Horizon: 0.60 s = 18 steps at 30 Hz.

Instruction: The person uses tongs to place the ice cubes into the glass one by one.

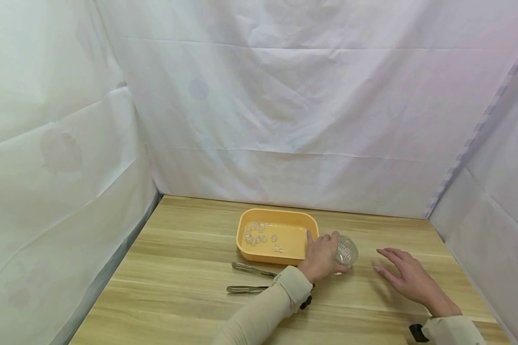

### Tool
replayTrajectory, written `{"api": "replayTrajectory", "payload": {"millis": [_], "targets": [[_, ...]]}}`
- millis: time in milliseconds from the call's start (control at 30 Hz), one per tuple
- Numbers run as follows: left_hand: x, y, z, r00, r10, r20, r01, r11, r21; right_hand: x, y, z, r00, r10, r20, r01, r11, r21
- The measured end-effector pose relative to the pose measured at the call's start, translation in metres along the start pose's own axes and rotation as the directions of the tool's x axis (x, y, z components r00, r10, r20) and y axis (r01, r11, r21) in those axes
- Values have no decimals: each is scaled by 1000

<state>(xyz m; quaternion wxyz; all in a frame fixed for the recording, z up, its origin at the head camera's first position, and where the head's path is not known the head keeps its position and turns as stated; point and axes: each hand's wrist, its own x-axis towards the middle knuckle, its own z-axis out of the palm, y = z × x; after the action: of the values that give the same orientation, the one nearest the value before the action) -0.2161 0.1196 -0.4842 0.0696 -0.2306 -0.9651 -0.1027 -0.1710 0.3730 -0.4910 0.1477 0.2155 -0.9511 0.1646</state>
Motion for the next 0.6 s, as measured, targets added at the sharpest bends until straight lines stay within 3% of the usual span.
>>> {"api": "replayTrajectory", "payload": {"millis": [233,467,600], "targets": [[1,-2,0,998,36,-43,-37,999,-5,0,-2,-2,999,25,26,-25,1000,-4],[0,-2,0,997,64,-41,-64,998,-13,0,-2,0,1000,18,17,-19,1000,1],[0,-3,-2,996,69,-51,-72,994,-76,-1,-1,2,1000,6,5,-6,1000,1]]}}
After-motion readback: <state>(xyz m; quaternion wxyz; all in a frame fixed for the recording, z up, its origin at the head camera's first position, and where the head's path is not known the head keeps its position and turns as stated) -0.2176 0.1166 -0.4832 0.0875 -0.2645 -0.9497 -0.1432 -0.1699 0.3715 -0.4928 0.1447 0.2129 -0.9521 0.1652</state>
